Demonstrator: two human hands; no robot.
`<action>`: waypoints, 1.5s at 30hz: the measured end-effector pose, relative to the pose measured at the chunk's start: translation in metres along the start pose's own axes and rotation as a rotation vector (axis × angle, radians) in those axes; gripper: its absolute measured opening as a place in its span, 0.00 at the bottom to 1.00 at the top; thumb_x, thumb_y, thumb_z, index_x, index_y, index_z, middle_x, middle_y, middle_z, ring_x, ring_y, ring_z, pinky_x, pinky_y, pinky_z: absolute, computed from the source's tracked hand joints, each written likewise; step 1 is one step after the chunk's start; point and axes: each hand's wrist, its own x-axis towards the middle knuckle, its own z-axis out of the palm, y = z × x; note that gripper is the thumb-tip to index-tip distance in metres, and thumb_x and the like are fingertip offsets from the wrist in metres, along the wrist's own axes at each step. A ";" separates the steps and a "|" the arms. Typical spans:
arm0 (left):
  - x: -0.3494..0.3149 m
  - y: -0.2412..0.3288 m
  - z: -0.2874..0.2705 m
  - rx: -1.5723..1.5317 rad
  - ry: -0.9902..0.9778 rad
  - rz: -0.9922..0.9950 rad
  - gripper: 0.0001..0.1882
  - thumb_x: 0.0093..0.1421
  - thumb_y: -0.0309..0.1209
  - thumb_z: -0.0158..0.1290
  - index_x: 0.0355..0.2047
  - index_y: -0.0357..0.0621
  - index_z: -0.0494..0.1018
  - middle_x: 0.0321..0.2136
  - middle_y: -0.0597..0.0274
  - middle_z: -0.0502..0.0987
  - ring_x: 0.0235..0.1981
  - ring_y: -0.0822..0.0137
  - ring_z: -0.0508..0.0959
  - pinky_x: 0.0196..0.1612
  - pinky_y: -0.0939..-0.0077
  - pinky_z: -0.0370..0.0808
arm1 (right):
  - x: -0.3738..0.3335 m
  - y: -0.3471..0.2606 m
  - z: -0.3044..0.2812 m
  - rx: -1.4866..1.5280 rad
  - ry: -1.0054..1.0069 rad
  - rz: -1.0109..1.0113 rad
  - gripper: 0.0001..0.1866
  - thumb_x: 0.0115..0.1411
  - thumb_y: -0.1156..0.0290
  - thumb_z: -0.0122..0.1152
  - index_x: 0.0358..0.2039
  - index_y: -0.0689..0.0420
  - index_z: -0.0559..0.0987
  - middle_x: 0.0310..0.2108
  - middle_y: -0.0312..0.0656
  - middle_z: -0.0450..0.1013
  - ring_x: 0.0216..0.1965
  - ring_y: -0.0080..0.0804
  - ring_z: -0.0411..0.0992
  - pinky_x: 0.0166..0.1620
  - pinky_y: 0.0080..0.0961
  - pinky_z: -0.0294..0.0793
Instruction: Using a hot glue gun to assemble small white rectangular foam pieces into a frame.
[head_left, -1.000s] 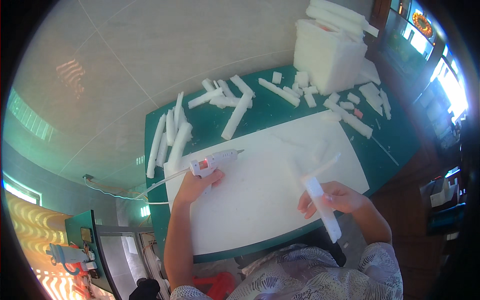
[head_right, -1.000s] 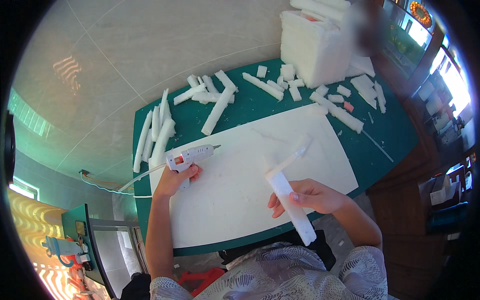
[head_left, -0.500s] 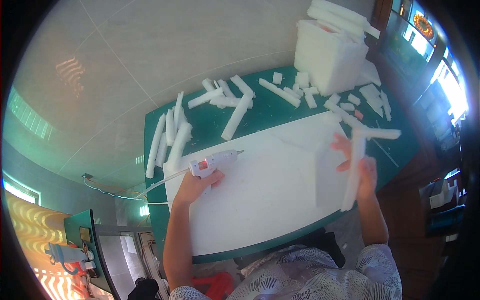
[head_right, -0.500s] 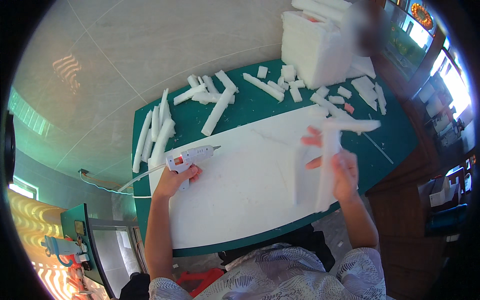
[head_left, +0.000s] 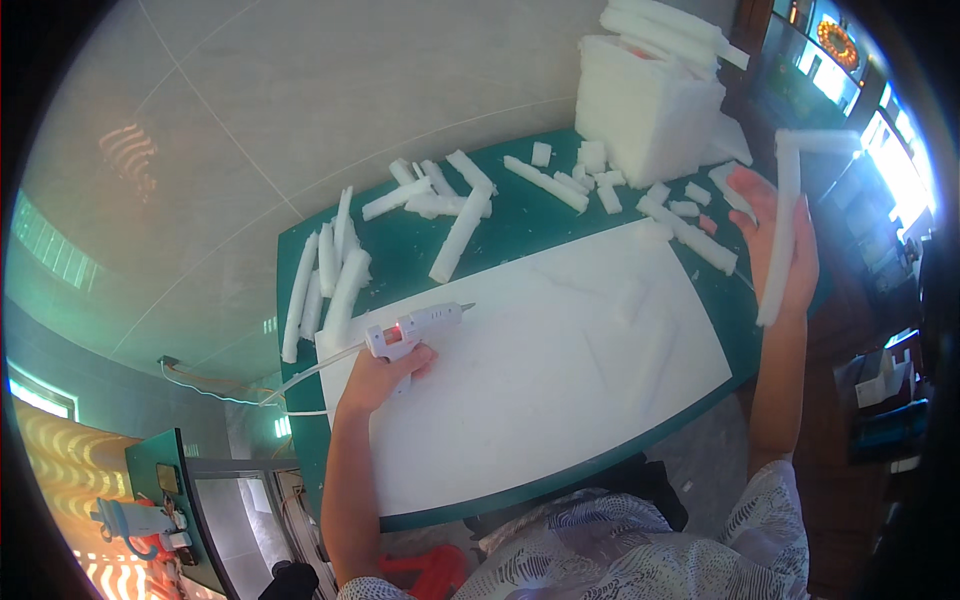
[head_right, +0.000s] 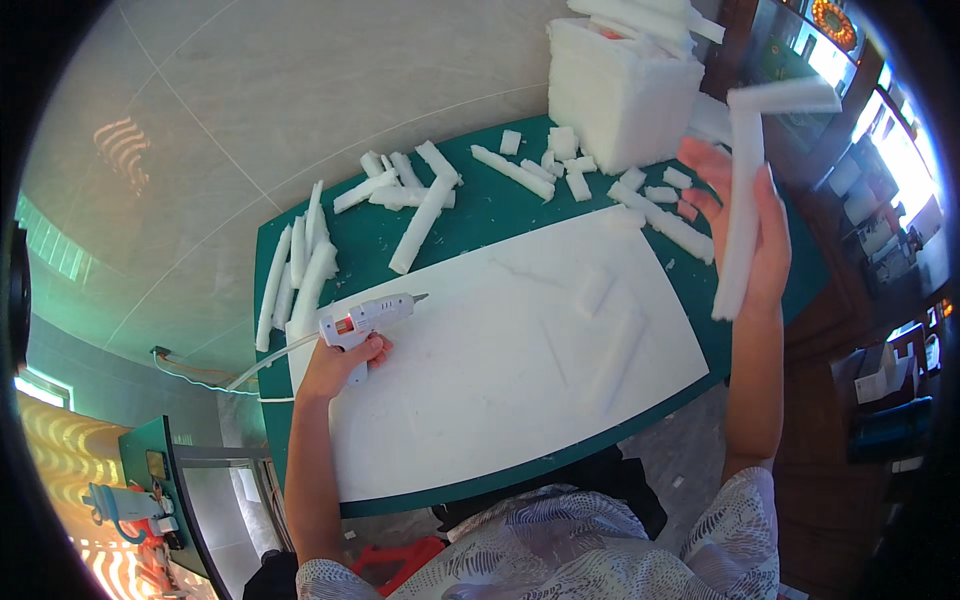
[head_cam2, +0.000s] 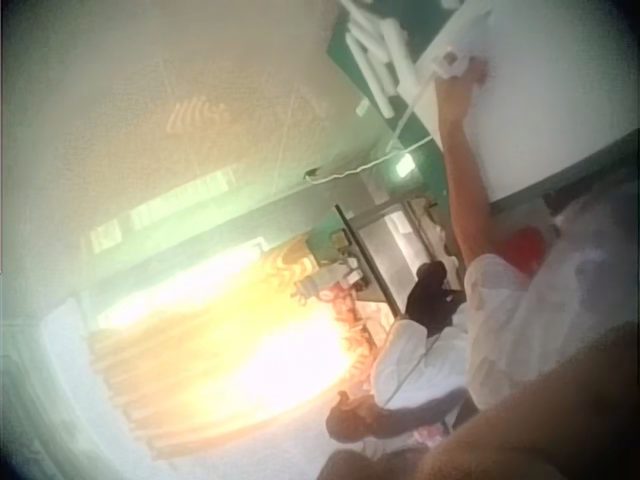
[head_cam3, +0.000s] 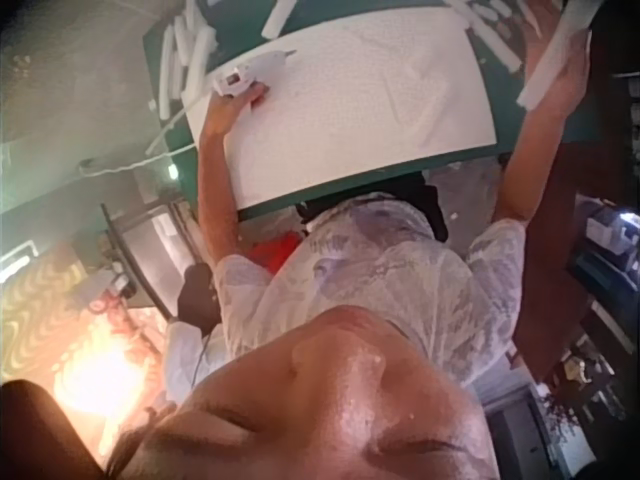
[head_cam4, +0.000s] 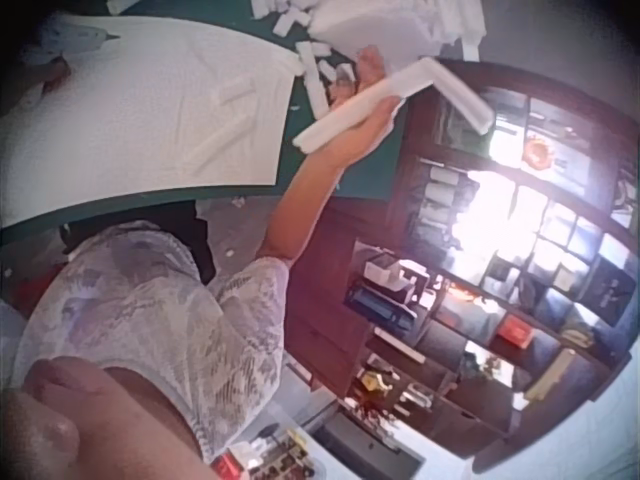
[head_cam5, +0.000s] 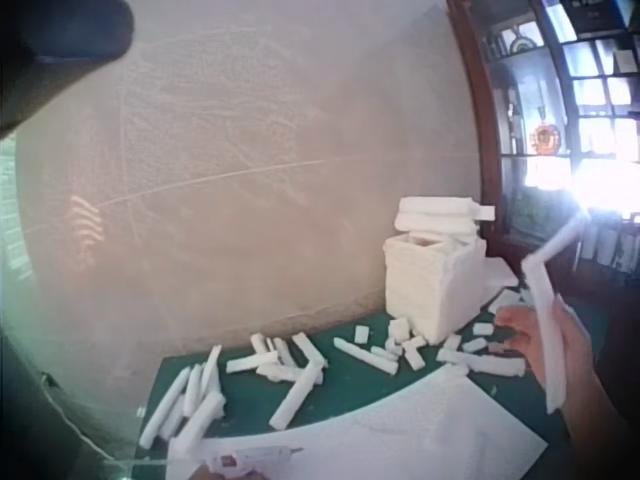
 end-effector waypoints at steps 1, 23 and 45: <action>0.000 0.000 0.000 -0.007 -0.005 0.006 0.09 0.58 0.31 0.59 0.36 0.38 0.77 0.26 0.66 0.77 0.27 0.76 0.74 0.34 0.79 0.71 | 0.007 -0.004 0.002 -0.001 0.002 -0.001 0.26 0.70 0.55 0.38 0.48 0.65 0.77 0.53 0.55 0.70 0.53 0.37 0.68 0.52 0.34 0.67; 0.003 -0.003 -0.001 0.036 0.026 -0.025 0.11 0.57 0.26 0.60 0.40 0.36 0.77 0.31 0.57 0.81 0.28 0.70 0.78 0.35 0.75 0.77 | -0.057 0.146 0.071 -0.032 -0.061 0.975 0.19 0.61 0.64 0.62 0.46 0.62 0.72 0.42 0.42 0.74 0.37 0.28 0.77 0.35 0.17 0.75; -0.001 0.001 0.000 -0.003 0.004 -0.012 0.10 0.58 0.30 0.60 0.38 0.38 0.77 0.28 0.65 0.78 0.28 0.75 0.75 0.33 0.79 0.72 | -0.081 0.109 0.080 -0.938 -0.873 0.149 0.10 0.56 0.69 0.64 0.39 0.56 0.78 0.35 0.41 0.75 0.37 0.34 0.73 0.40 0.30 0.72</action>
